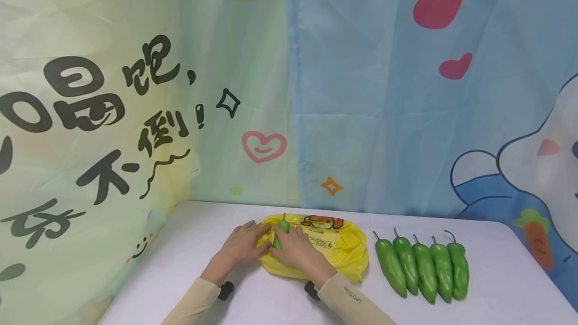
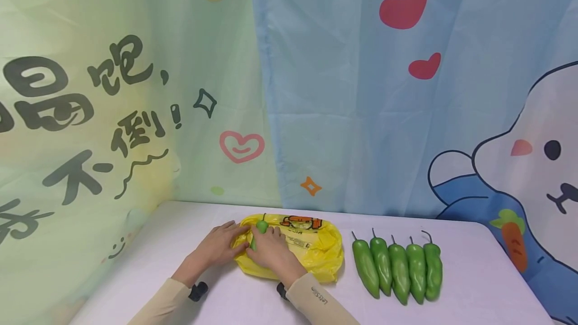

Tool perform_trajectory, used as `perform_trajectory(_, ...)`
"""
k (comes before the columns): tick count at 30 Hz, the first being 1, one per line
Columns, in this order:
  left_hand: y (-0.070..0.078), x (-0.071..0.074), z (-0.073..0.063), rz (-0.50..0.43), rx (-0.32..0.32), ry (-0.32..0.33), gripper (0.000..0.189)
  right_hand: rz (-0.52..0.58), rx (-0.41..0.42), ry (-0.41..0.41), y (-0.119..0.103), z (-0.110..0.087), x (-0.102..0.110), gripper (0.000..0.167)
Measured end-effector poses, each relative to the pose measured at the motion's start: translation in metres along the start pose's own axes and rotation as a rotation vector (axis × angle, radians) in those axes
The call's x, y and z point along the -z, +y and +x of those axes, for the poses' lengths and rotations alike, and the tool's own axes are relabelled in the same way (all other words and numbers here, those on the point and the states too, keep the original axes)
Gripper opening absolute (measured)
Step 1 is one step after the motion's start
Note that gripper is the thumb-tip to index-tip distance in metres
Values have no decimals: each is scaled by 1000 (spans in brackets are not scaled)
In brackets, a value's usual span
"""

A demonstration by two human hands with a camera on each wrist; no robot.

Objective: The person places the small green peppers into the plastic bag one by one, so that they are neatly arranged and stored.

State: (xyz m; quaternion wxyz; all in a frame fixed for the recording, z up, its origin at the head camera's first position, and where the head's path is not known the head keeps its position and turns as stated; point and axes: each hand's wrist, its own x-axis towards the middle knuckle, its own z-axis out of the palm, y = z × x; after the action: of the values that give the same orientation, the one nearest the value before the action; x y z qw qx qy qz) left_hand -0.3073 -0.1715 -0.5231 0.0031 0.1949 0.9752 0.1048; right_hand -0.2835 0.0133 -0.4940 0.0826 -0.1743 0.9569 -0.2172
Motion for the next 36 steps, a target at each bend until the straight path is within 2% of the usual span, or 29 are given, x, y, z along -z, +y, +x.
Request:
perform_trajectory(12, -1, -1, 2, 0, 11, -17, 54, 40, 9, -40, 4, -1, 5, 65)
perform_trajectory(36, 1, 3, 0, 4, 16, -18, 54, 50, 0, -52, 6, -2, 8, 66)
